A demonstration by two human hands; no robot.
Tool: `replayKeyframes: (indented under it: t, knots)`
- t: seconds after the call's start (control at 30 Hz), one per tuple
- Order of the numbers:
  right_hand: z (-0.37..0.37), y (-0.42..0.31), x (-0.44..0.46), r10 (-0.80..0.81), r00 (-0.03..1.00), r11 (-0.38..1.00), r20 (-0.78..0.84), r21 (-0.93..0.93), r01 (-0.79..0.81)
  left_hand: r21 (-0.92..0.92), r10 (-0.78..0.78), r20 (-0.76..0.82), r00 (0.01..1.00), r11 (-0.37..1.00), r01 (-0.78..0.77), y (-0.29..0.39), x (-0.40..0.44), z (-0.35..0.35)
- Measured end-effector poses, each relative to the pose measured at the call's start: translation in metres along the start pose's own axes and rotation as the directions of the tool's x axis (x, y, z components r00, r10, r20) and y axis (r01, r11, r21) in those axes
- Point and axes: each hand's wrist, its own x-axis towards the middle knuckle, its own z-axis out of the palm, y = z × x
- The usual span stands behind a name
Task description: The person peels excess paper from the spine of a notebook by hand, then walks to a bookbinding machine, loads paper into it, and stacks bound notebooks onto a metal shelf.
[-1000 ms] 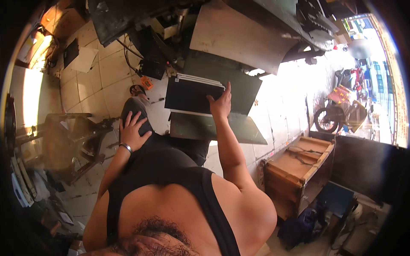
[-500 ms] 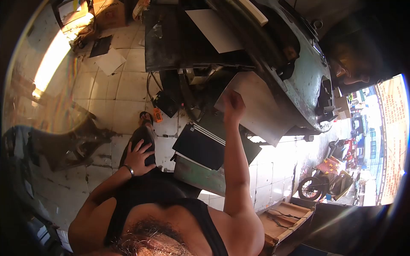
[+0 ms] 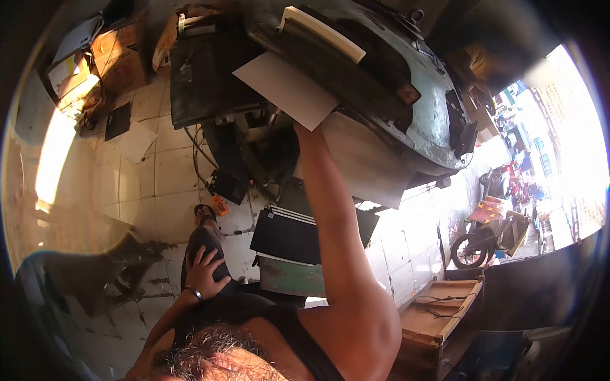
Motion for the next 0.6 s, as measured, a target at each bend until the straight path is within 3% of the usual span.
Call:
replayKeyframes:
  t: [0.43,0.53,0.6]
  knots:
    - [0.006,-0.04,-0.002,-0.172,0.984,0.965,0.044,0.209,0.159,0.046,-0.012,0.009,1.0,0.999,0.012,0.005,-0.002,-0.004]
    - [0.0,-0.046,-0.008,-0.174,0.984,0.96,0.039,0.231,0.161,-0.174,-0.019,-0.051,0.999,0.985,0.01,0.003,0.009,-0.009]
    - [-0.006,-0.048,-0.011,-0.173,0.984,0.956,0.028,0.243,0.161,-0.557,0.028,-0.3,0.953,0.806,-0.199,0.007,0.052,-0.048]
